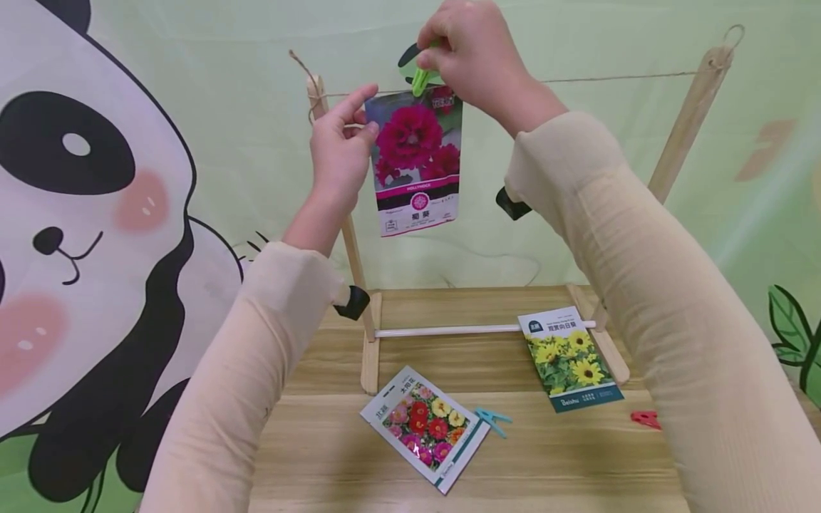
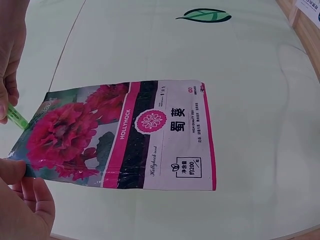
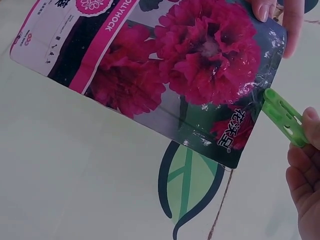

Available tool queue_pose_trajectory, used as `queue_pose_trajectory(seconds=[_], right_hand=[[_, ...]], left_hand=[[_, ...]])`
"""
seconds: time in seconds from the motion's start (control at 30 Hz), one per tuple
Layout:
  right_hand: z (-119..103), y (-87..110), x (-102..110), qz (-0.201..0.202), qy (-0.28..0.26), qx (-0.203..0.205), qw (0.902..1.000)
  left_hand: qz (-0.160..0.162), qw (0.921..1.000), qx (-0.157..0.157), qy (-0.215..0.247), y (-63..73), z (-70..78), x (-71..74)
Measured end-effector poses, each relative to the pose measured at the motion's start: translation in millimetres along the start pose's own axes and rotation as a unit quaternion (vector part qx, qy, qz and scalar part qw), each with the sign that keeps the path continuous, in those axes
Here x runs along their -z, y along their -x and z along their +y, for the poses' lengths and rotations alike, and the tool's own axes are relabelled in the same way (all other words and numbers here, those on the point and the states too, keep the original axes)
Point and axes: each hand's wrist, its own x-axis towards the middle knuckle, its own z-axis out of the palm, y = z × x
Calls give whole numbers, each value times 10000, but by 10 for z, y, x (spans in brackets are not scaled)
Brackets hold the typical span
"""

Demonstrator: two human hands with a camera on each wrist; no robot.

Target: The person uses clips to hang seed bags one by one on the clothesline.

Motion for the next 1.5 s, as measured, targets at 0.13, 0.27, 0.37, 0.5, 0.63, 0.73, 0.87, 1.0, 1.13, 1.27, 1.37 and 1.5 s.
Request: queue_pose_trajectory(seconds=[0.13, 0.27, 0.37, 0.5, 0.63, 0.73, 0.87, 1.0, 1.13, 1.27, 1.37, 1.5], right_hand=[[7, -2, 9, -21, 10, -31, 10000], [16, -3, 18, -80, -20, -15, 10000], [21, 2, 22, -137, -50, 21, 9999], [24, 12, 35, -197, -78, 31, 9998], [23, 28, 63, -256, -102, -25, 9996], [16, 39, 80, -290, -130, -69, 9995], [18, 35, 87, -320, -166, -112, 9993], [31, 21, 87, -349, -180, -158, 9991], [35, 14, 91, -382, -211, -227, 9988], [37, 8, 98, -395, -209, -260, 9987], [38, 4, 106, -398, -195, -272, 9986], [40, 3, 115, -401, -186, -299, 9986]], left_hand=[[-18, 10000, 27, 8, 5, 3, -9], [-26, 10000, 50, 8, 11, 5, -17], [-48, 10000, 53, -17, 16, 7, -19], [-136, 9998, 72, -111, 22, 7, -13], [-376, 9990, 65, -210, 17, 7, 7], [-578, 9980, 17, -238, 8, 6, 27], [-718, 9973, -13, -179, 8, 15, 42], [-758, 9971, 49, -33, 11, 20, 38], [-837, 9964, 74, 139, 7, 9, 41], [-1060, 9940, 36, 272, 2, -6, 55], [-1224, 9919, 49, 346, 1, -9, 64], [-1269, 9912, 81, 374, -3, -9, 74]])
